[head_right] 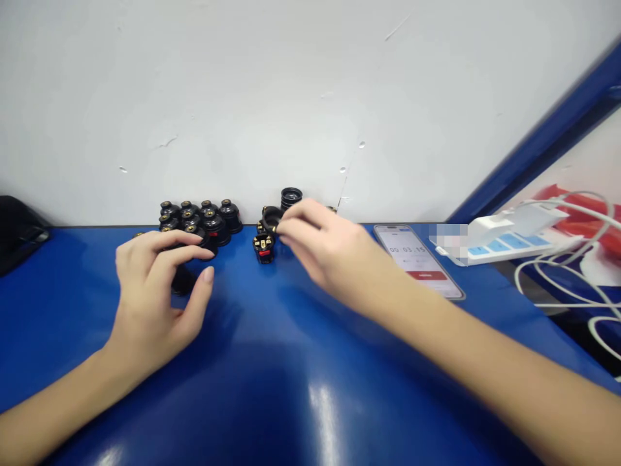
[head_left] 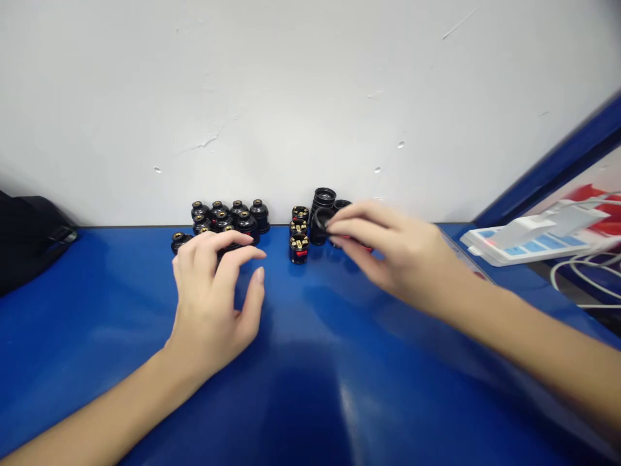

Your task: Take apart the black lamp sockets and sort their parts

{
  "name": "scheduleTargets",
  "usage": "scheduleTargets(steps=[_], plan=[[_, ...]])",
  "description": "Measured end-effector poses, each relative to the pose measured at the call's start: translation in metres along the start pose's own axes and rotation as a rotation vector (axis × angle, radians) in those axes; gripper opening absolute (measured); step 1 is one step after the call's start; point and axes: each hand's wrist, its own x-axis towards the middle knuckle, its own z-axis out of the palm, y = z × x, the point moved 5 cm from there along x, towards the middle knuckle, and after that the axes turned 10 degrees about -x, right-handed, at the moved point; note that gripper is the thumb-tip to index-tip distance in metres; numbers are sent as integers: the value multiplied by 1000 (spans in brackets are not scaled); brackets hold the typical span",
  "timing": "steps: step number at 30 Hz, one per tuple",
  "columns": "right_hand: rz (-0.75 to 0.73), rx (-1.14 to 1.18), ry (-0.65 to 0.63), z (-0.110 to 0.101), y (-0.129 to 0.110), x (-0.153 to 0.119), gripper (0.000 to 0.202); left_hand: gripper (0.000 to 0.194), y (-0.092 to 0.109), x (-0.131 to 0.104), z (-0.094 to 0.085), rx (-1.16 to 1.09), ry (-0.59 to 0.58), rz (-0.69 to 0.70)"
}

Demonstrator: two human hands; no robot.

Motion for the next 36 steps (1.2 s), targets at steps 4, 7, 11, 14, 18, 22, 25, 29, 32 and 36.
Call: scheduleTargets(steps=[4,7,11,14,18,22,25,29,32,36], plan=[[66,-111,70,7,43,20,17,21,-12,-2,9,-21,-64,-72],[109,-122,39,21,66,27,17,22,-15,-4,17,-116,-131,-79],[117,-124,-2,34,76,32,18,29,-16,-8,25,-257,-235,-87],[106,-139,-33,40,75,33,20,33,-15,-10,29,-341,-303,-79],[103,-149,-88,44,73,33,22,34,-14,-10,29,-377,-332,-63],[117,-169,-109,46,73,32,24,34,-13,-10,30,-384,-341,-69],[131,-187,-107,46,71,32,24,33,-14,-9,30,-387,-344,-73],[166,-254,-105,42,67,32,21,32,-14,-10,29,-337,-349,-86],[171,-312,-67,34,59,32,23,31,-13,-9,27,-222,-333,-89],[174,-192,17,20,37,26,19,31,-14,-9,24,-160,-273,-134]])
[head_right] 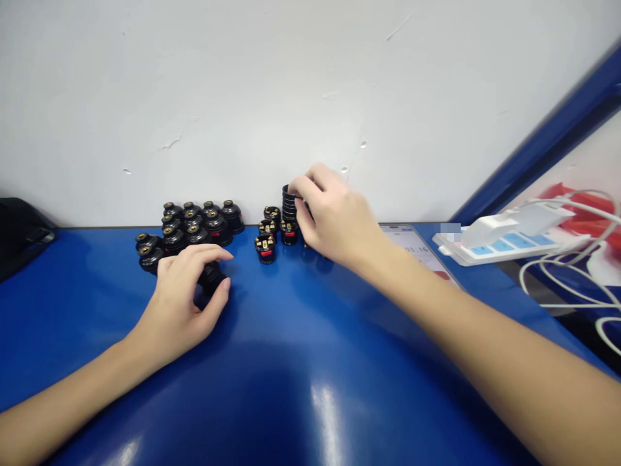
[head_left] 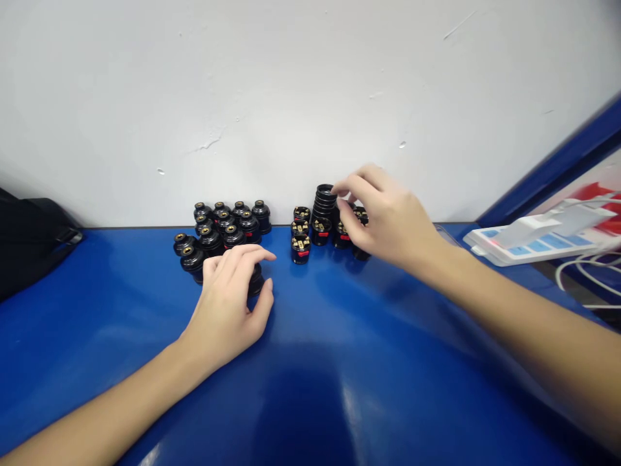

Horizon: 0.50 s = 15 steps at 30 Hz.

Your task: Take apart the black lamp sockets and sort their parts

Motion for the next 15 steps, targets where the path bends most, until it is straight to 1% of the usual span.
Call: scheduleTargets(steps=[2,4,5,7,8,10,12,15], plan=[[21,127,-19,-6,-11,-10,17,30,-2,1,0,-73,17,-18],[28,231,-86,-9,-25,-22,15,29,-3,2,1,-151,31,-25],[45,285,-150,-8,-32,-30,14,27,-4,2,1,-181,42,-31],[79,382,-327,-4,-47,-47,12,22,-5,2,3,-242,58,-60],[97,436,-425,-1,-54,-56,13,20,-6,1,4,-287,53,-91],[170,559,-542,2,-65,-73,20,18,-8,-1,10,-421,12,-185],[238,596,-562,3,-70,-84,35,20,-7,-3,16,-588,-51,-285],[272,627,-537,7,-73,-94,43,22,-3,-7,20,-764,-102,-351]])
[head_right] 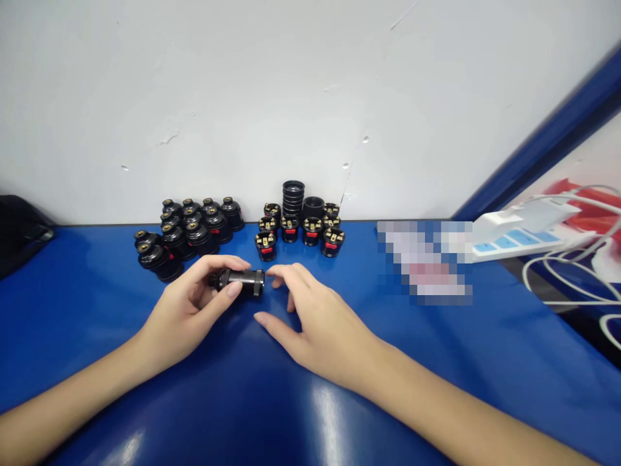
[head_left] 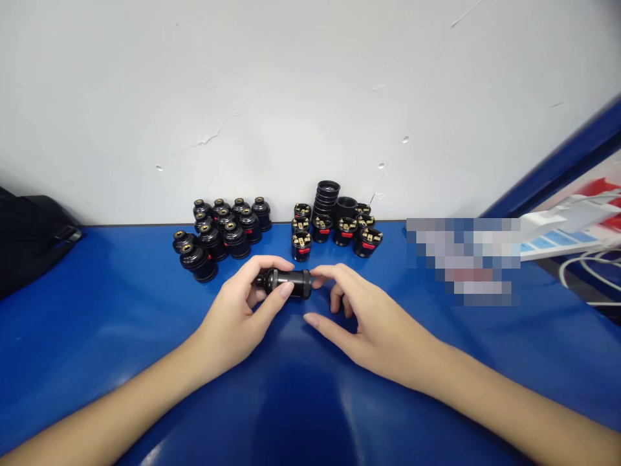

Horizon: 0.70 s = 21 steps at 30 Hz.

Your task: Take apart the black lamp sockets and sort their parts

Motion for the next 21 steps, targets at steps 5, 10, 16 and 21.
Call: scheduleTargets(steps=[5,10,16,21], plan=[[-72,133,68,3,8,1,53,28,0,-3,7,-4,-110,-66],[-74,179,29,0,8,3,33,31,-1,-4,11,40,-193,-43],[3,209,24,-4,7,6,22,38,2,-7,16,101,-294,71],[0,237,29,-5,8,6,20,37,-1,-7,14,110,-285,5]])
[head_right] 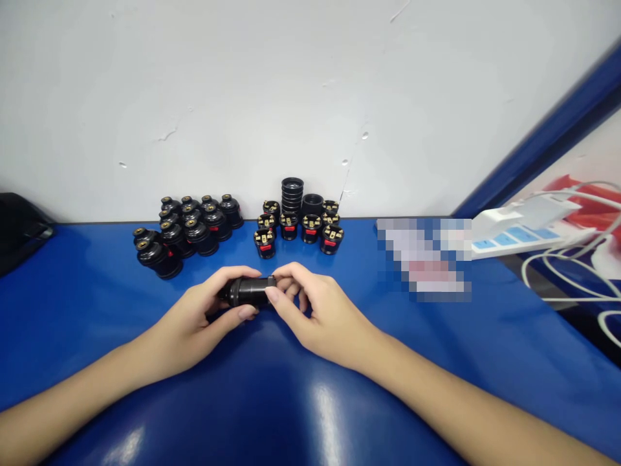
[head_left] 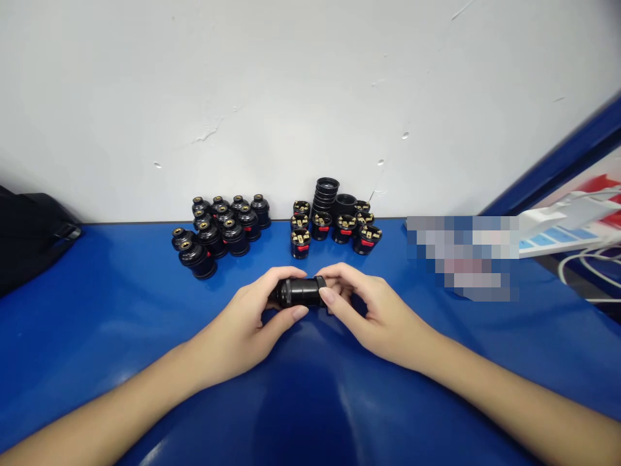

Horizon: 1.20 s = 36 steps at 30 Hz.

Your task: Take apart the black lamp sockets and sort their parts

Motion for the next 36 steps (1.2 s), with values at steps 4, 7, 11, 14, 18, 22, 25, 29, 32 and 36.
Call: scheduleTargets(steps=[4,7,11,14,18,22,25,29,32,36], plan=[[-59,24,-16,0,-1,-4,26,32,-3,0,-3,-3,24,-52],[-98,68,-16,2,0,-6,34,32,-2,0,-4,23,26,-83],[-147,128,19,3,0,-7,33,37,0,0,-6,26,18,-108],[-118,101,31,4,2,-7,33,34,2,1,-6,23,2,-97],[-70,86,18,3,2,-6,33,35,7,2,-4,63,-12,8],[-82,101,2,2,1,-4,29,32,8,2,-3,117,-11,53],[-148,89,6,4,0,-6,31,31,8,2,-3,122,-13,59],[-201,56,3,7,-2,-9,38,30,7,2,-2,120,-34,65],[-107,45,-68,9,0,-9,45,32,7,1,-2,108,-37,70],[-90,44,-115,8,-1,-8,21,32,7,0,-2,101,-41,82]])
